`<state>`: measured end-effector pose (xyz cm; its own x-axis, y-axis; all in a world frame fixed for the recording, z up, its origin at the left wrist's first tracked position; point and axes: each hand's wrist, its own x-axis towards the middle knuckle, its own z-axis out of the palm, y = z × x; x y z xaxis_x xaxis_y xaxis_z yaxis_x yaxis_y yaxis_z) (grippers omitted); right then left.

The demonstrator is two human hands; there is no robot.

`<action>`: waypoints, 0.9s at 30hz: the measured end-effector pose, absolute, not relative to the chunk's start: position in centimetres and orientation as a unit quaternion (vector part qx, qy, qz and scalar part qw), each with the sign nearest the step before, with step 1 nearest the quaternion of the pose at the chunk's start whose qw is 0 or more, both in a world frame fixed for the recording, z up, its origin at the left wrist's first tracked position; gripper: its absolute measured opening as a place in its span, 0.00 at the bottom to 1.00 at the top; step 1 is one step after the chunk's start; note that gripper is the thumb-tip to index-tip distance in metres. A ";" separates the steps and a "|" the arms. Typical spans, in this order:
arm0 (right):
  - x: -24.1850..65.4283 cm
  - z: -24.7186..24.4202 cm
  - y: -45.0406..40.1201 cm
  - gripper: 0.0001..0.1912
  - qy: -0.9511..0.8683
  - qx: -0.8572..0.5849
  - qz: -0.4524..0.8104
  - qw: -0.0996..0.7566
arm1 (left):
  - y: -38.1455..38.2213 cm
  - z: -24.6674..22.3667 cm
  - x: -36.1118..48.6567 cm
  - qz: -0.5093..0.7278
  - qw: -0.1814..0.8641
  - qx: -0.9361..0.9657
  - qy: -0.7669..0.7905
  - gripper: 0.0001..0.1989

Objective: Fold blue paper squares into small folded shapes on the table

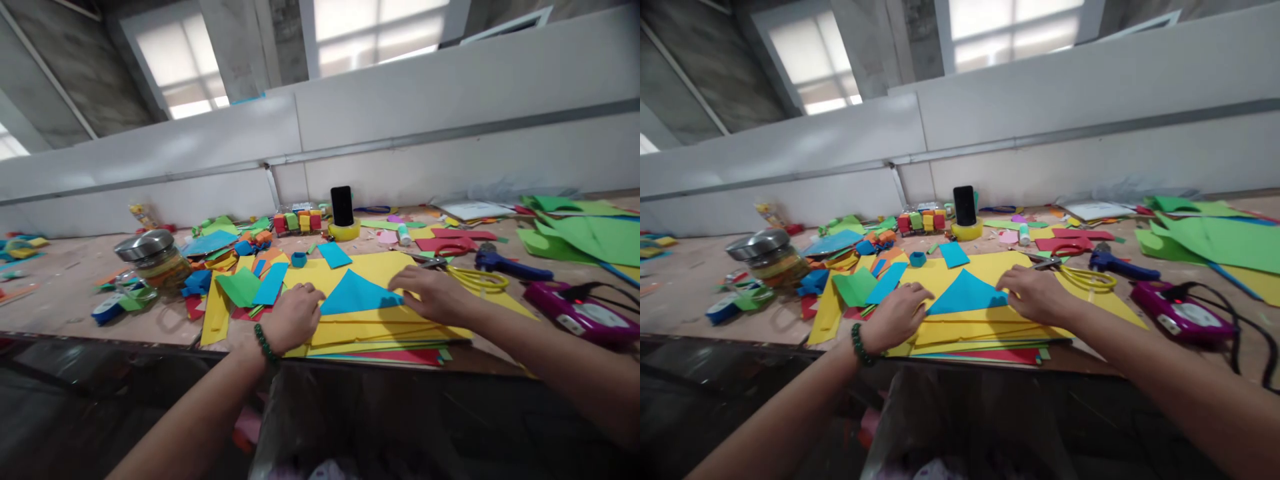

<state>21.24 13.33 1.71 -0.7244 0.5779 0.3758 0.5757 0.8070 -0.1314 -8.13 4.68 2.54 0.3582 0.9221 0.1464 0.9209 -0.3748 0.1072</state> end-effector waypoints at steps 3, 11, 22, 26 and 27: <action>18.2 2.1 14.4 0.34 -0.892 -0.412 0.108 0.152 | 7.0 1.8 -6.3 0.107 0.054 0.796 0.594 0.37; 15.4 0.8 15.9 0.40 -0.873 -0.411 0.158 0.210 | 8.1 -0.4 -5.1 0.207 0.160 0.767 0.586 0.46; 16.7 2.6 13.9 0.07 -0.875 -0.262 0.138 0.382 | 5.7 0.0 -4.7 0.288 0.146 0.768 0.552 0.42; 17.8 3.6 12.2 0.08 -0.893 -0.195 0.208 0.349 | 4.9 1.0 -5.4 0.356 0.209 0.798 0.439 0.43; 18.0 3.6 11.8 0.09 -0.893 -0.194 0.229 0.335 | 4.9 1.2 -5.6 0.370 0.206 0.799 0.427 0.41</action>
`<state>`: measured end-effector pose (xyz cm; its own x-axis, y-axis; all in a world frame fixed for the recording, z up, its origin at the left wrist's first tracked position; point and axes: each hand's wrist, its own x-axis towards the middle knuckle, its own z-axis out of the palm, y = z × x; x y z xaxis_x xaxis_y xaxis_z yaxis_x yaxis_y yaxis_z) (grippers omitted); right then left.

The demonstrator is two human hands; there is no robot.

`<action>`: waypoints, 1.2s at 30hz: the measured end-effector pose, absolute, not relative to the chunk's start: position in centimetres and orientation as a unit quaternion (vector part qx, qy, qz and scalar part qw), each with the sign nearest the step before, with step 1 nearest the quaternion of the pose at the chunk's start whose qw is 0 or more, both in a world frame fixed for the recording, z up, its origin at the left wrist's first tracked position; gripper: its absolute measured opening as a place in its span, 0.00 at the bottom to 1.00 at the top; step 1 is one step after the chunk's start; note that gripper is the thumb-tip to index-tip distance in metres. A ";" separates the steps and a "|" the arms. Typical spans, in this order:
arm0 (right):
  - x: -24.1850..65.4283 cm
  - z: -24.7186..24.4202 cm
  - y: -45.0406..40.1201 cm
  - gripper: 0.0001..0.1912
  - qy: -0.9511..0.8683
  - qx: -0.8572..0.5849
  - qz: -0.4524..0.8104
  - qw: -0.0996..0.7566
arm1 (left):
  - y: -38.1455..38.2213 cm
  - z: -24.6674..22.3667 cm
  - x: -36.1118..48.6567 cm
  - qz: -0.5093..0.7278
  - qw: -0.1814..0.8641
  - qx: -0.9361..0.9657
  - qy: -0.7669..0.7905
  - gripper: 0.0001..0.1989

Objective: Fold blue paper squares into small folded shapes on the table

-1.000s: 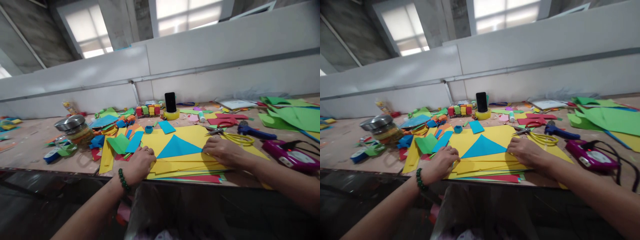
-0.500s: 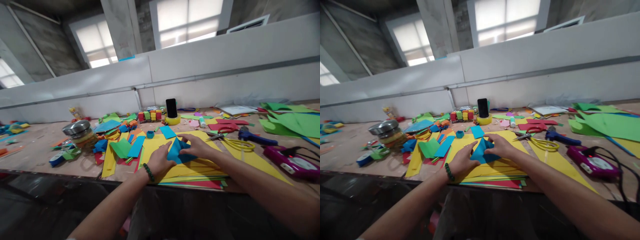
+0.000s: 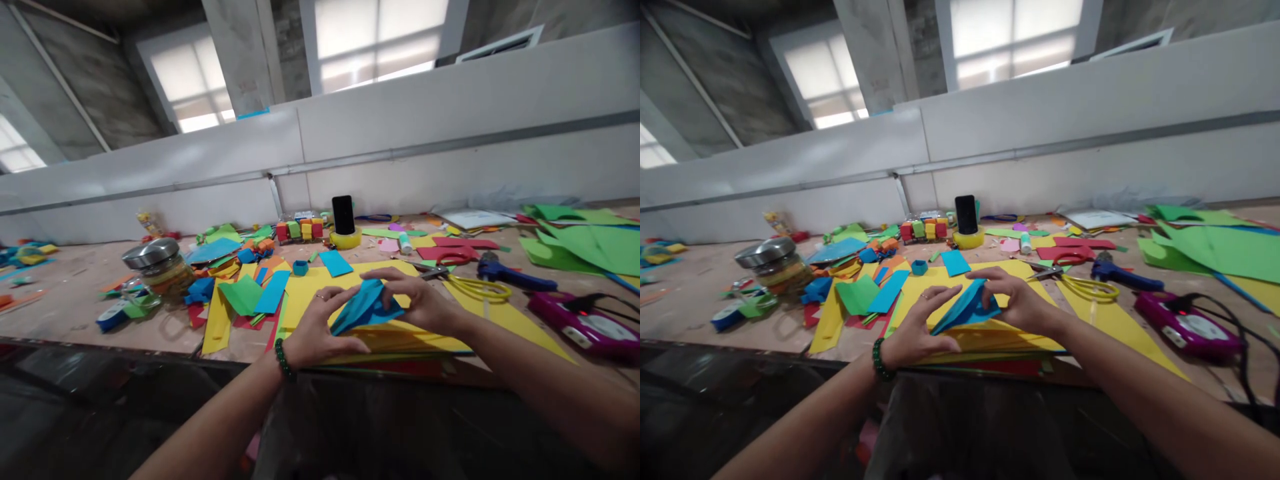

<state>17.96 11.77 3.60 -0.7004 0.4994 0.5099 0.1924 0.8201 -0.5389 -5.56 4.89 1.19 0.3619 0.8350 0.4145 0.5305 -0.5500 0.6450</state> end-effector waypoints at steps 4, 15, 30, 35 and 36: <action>18.3 2.8 10.9 0.08 -0.896 -0.192 0.281 0.287 | 4.9 1.7 -5.2 0.385 0.266 0.729 0.500 0.38; 19.2 2.8 10.8 0.08 -0.924 -0.197 0.163 0.283 | 5.3 2.4 -4.8 0.411 0.275 0.661 0.564 0.34; 18.8 1.7 9.2 0.27 -0.957 -0.270 -0.081 0.064 | 3.8 0.6 -6.9 0.118 0.105 0.852 0.499 0.38; 18.9 0.8 9.8 0.21 -0.929 -0.359 0.047 0.074 | 5.5 0.6 -6.5 0.171 0.175 0.829 0.504 0.21; 19.1 0.7 10.2 0.18 -0.919 -0.375 0.071 0.094 | 6.0 0.5 -6.4 0.188 0.188 0.814 0.517 0.20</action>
